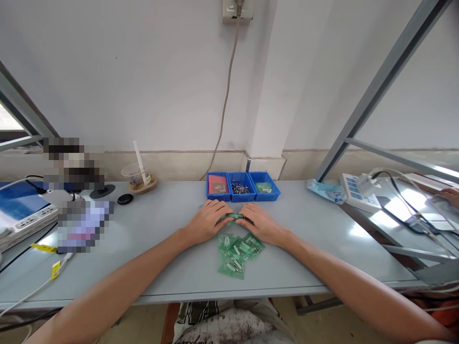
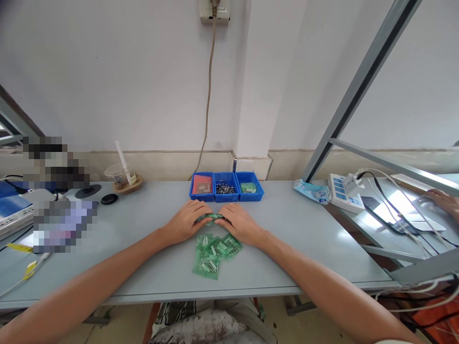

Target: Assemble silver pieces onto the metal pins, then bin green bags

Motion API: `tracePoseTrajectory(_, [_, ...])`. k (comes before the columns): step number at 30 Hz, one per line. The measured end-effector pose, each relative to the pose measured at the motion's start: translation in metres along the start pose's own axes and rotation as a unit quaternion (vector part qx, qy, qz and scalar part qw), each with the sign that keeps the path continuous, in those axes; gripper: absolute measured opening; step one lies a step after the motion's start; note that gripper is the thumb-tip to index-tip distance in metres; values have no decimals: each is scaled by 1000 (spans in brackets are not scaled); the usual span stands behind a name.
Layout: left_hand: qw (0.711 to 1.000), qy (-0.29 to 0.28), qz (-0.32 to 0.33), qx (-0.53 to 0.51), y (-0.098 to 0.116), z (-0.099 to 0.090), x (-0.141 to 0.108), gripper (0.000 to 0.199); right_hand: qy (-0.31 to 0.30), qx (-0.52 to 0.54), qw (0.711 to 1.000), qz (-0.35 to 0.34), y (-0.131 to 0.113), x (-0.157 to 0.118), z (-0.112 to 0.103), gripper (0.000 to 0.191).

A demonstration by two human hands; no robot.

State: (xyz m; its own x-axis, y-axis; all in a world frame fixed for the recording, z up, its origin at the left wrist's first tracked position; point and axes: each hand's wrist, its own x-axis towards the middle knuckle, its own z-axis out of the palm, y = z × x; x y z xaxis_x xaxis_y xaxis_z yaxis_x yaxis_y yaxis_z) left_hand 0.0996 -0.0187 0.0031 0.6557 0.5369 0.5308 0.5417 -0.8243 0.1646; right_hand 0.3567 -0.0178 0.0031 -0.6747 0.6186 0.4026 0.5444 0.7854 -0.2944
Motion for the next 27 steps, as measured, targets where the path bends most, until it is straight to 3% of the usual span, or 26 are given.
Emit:
tracePoseTrajectory(11, [1000, 4, -5, -20, 2, 1, -1, 24, 9, 35, 999, -10, -4, 1, 0, 21])
tracePoseTrajectory(20, [999, 21, -8, -39, 4, 3, 0, 23, 39, 78, 996, 25, -13, 0, -4, 18])
tracePoseTrajectory(27, [998, -21, -23, -50, 2, 4, -2, 24, 72, 103, 989, 81, -7, 2, -1, 27])
